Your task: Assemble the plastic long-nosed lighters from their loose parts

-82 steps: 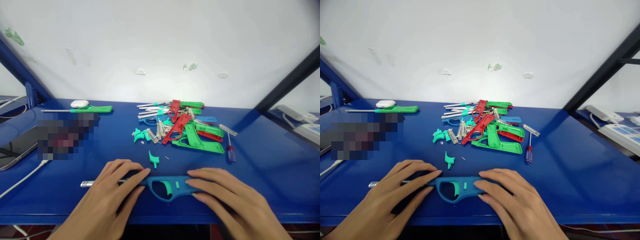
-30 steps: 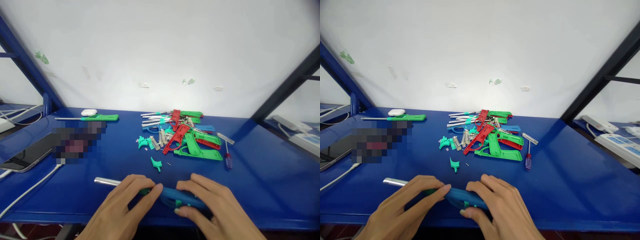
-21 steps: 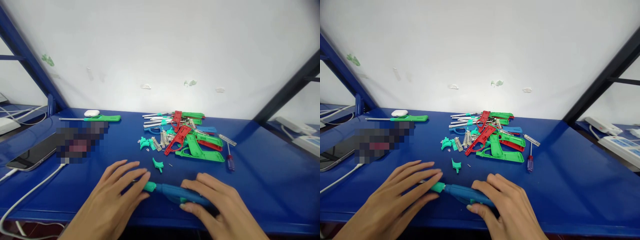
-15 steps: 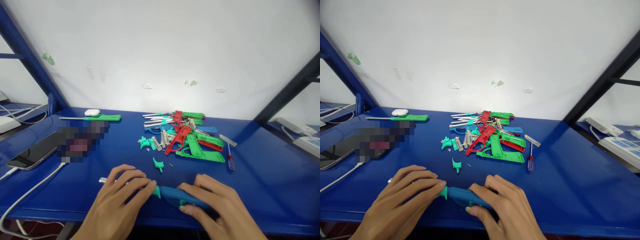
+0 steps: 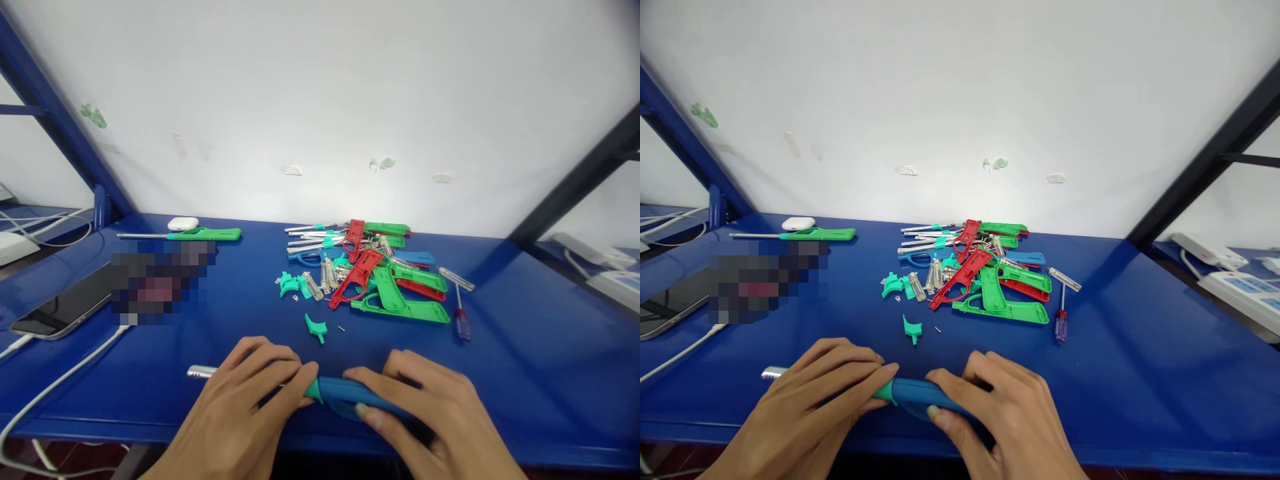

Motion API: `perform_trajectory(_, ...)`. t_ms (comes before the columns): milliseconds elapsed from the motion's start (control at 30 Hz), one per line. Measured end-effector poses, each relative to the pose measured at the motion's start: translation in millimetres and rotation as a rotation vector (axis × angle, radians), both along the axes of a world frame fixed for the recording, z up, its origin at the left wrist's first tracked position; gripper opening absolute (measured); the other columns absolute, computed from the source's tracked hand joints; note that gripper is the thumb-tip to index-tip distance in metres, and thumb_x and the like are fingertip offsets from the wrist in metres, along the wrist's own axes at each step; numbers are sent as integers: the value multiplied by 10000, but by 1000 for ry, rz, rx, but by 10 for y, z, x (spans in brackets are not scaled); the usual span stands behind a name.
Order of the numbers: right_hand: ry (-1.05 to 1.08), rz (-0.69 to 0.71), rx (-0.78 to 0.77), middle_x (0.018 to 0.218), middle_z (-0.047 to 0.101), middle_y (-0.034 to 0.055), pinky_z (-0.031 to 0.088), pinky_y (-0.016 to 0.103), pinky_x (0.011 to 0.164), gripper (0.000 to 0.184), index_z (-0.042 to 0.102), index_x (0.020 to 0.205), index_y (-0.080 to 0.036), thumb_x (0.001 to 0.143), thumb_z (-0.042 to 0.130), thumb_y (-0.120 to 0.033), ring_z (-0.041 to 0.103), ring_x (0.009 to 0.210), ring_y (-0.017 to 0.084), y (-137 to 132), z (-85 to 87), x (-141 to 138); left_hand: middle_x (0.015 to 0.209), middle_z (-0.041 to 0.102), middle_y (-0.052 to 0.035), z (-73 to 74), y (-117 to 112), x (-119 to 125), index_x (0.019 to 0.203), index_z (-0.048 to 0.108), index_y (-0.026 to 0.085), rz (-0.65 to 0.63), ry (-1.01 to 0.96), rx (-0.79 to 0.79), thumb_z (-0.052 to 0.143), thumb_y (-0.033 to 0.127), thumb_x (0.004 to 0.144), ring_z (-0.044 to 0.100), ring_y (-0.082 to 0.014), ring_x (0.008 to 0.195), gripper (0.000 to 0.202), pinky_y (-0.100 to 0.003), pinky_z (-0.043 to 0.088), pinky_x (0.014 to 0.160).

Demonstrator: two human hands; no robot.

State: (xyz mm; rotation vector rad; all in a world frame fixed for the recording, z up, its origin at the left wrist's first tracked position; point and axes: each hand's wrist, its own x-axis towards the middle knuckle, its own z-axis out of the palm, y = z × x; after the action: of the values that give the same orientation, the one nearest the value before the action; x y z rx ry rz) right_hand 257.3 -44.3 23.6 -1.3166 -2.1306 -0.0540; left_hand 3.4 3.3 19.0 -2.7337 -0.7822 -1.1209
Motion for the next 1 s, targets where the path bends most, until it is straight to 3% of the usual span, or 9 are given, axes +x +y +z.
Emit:
perform_trajectory(200,61,-77,57,944,822,31,684,314,771,426,841,1082,-351,1056,496,-601,810,910,232,-70,-95,19,1004,838,-25,-30,6,42,1148,733,162,-26,-1,94,523,-14,970,783,-184,897,327,-375,565,867)
perform_trajectory(300,103,-115,43,942,830,35,691,313,754,440,856,1036,-357,1027,525,-645,816,910,236,-83,-88,31,1015,840,-44,-31,-60,31,1151,731,128,-20,35,146,495,-31,967,789,-188,926,339,-369,570,853)
perform_trajectory(500,121,-109,-16,961,837,24,684,285,708,467,859,1030,-373,1042,484,-651,819,894,225,-78,-45,13,1277,782,-35,-95,-214,-78,1368,657,224,44,134,20,459,69,1020,759,-247,1118,429,-461,538,1035)
perform_trajectory(667,91,-47,-72,948,836,33,667,293,712,537,855,1041,-345,1085,392,-614,812,840,220,-15,-24,-49,1008,832,-22,-30,-43,12,1157,722,170,-6,14,81,499,-32,952,781,-188,928,364,-378,516,950)
perform_trajectory(800,200,-20,-201,1030,829,5,648,324,883,363,831,1104,-356,1064,521,-541,798,947,218,58,2,-5,910,800,-13,38,56,71,1136,721,169,-39,-18,-4,529,26,997,726,-170,821,278,-367,514,854)
perform_trajectory(900,349,-97,-250,1082,815,11,625,291,882,328,814,1082,-315,1085,506,-428,779,995,204,104,-29,120,961,788,-7,17,79,-28,1207,719,218,29,19,-87,550,111,1037,700,-186,894,263,-372,514,899)
perform_trajectory(1000,371,-254,-180,1076,817,11,600,317,912,296,800,1037,-303,1067,540,-442,773,1018,226,138,-108,309,1067,768,-26,-54,126,-228,1261,705,250,126,83,-148,577,198,1044,678,-223,1067,257,-361,533,955)
